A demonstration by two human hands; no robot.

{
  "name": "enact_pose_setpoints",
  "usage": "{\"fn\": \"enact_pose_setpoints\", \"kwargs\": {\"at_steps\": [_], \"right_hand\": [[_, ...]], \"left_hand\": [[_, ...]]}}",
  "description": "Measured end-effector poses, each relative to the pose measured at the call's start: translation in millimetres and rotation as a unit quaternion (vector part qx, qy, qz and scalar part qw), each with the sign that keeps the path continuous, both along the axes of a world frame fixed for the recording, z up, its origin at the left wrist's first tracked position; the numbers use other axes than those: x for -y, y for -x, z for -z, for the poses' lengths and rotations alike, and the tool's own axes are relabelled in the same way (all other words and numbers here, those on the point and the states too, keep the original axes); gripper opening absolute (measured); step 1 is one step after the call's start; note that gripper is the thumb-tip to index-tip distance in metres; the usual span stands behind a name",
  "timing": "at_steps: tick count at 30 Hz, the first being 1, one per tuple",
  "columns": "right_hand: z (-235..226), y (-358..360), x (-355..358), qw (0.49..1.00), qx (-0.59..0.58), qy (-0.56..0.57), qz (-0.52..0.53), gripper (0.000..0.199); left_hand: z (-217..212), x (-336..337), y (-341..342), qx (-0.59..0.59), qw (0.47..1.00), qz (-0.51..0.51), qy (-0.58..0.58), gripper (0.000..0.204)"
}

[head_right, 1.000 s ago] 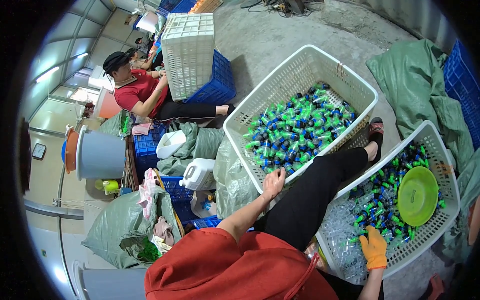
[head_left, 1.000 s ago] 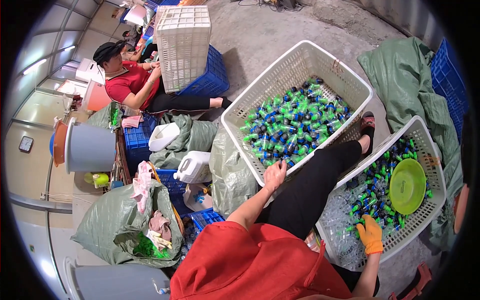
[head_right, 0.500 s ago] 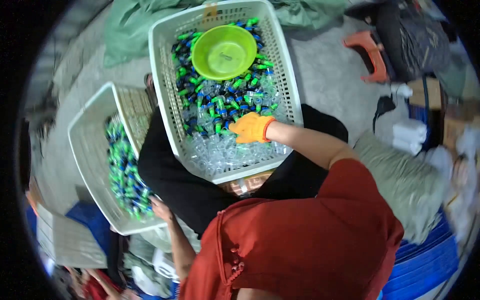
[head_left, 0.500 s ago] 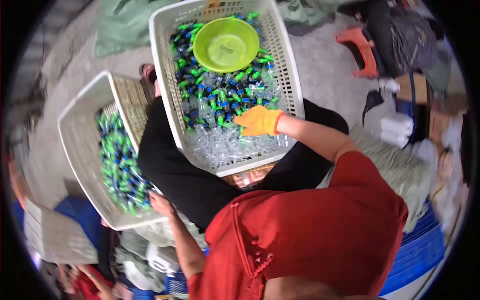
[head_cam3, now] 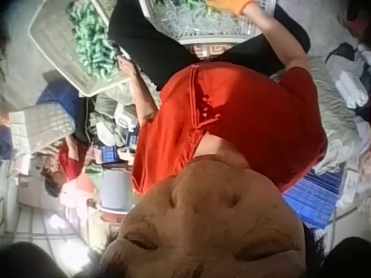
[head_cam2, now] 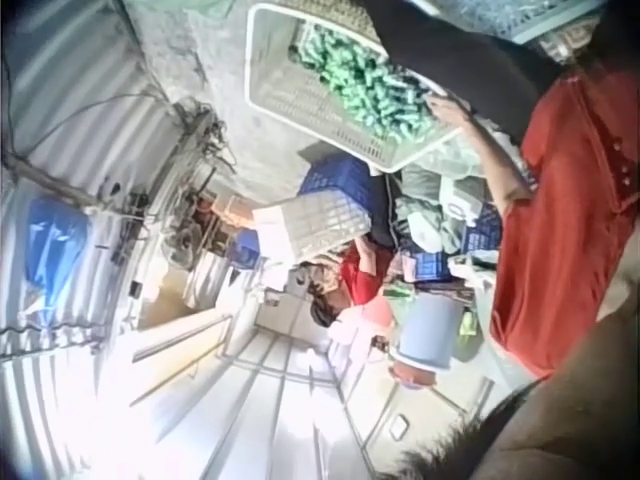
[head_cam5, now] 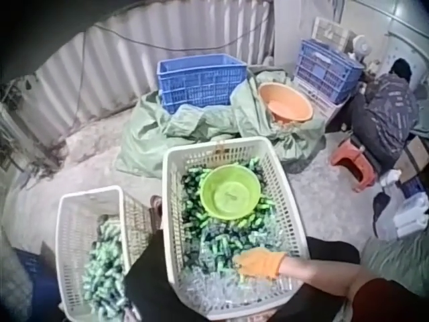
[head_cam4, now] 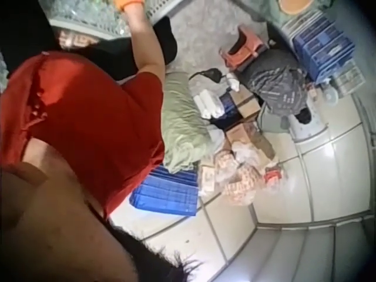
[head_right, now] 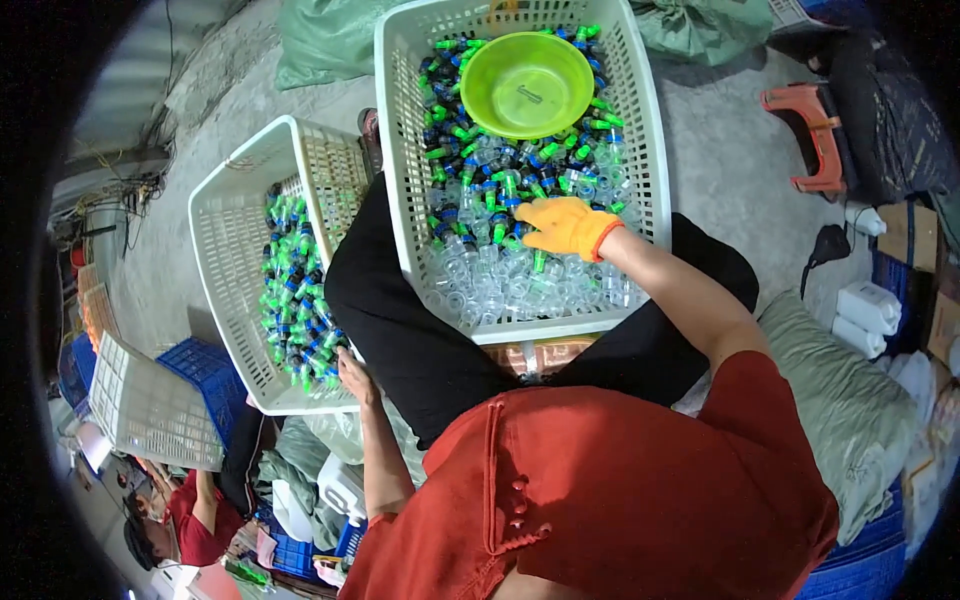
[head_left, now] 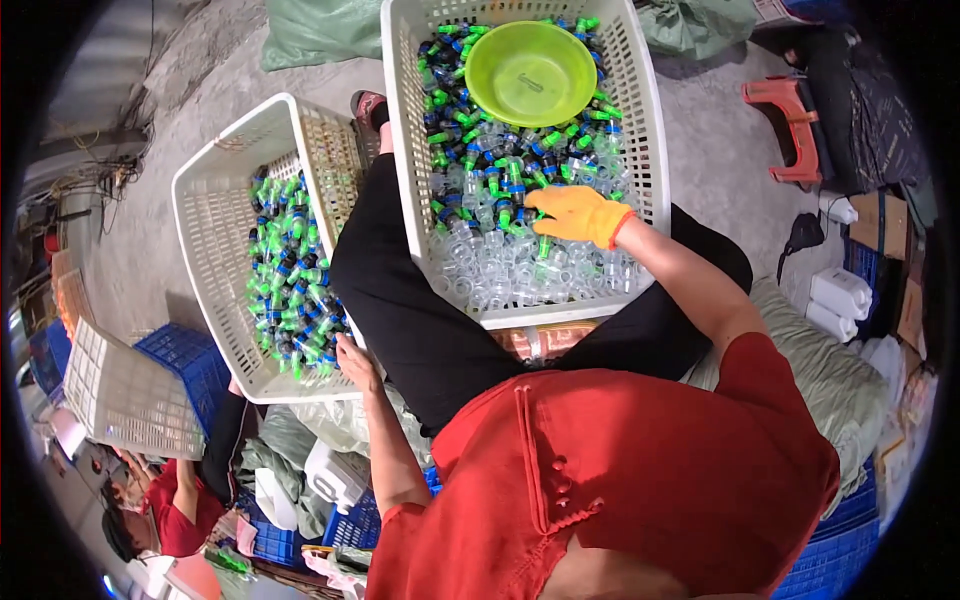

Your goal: Sorting small green and blue plastic components from a large basket into a smaller bowl and bins.

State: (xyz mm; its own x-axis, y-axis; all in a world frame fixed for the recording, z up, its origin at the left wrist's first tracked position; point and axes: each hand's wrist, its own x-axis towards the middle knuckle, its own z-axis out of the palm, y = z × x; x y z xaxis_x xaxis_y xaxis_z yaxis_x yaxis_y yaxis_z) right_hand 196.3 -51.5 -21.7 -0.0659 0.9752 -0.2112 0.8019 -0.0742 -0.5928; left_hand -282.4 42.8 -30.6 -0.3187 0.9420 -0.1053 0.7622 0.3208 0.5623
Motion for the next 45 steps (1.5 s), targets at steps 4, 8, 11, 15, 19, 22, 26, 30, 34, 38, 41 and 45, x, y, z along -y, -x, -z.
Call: {"fn": "enact_pose_setpoints", "kwargs": {"at_steps": [4,8,11,15,19,22,26,30,34,38,41,45], "right_hand": [[26.5,-2.2,-52.2,0.995,0.072,-0.03,0.059,0.043],[79.9,-3.7,-98.8,0.981,0.147,-0.089,0.089,0.042],[99.1,4.5,-127.6,0.975,0.2,-0.057,0.082,0.042],[89.8,15.6,-143.6,0.954,0.247,0.13,0.113,0.041],[96.5,0.8,-113.1,0.974,0.193,-0.068,0.101,0.041],[85.0,6.6,-82.0,0.974,0.104,-0.125,0.158,0.041],[52.5,15.9,-51.3,0.938,-0.089,-0.121,0.313,0.042],[15.9,34.8,-13.3,0.861,-0.316,-0.064,0.394,0.046],[-71.9,62.1,24.2,0.896,-0.331,-0.018,0.296,0.046],[-112.7,89.8,67.5,0.934,-0.265,-0.049,0.235,0.045],[-129.6,106.1,89.3,0.954,-0.197,-0.101,0.202,0.044],[-137.5,121.2,108.5,0.955,-0.194,-0.086,0.207,0.041]], "left_hand": [[-51.8,-25.6,-62.5,-0.002,0.995,0.026,-0.096,0.032],[-135.7,-57.9,-201.8,0.107,0.943,0.276,-0.151,0.018],[-113.5,-73.1,-301.9,0.143,0.866,0.469,-0.098,0.007],[50.6,-111.9,-362.8,-0.144,0.839,0.489,-0.19,0.006],[99.5,-142.4,-384.7,-0.196,0.827,0.514,-0.12,0.009],[102.1,-134.3,-382.7,-0.184,0.84,0.508,-0.047,0.013],[54.8,-107.5,-365.6,0.005,0.901,0.426,0.08,0.025],[1.2,-51.6,-321.6,0.459,0.827,0.226,0.233,0.04],[-40.5,4.3,-264.7,0.577,0.751,0.113,0.302,0.034],[-59.9,51.4,-227.2,0.658,0.672,0.059,0.335,0.034],[-72.7,75.2,-206.0,0.7,0.626,0.046,0.342,0.036],[-93.9,97.3,-189.8,0.749,0.582,0.005,0.317,0.035]]}}
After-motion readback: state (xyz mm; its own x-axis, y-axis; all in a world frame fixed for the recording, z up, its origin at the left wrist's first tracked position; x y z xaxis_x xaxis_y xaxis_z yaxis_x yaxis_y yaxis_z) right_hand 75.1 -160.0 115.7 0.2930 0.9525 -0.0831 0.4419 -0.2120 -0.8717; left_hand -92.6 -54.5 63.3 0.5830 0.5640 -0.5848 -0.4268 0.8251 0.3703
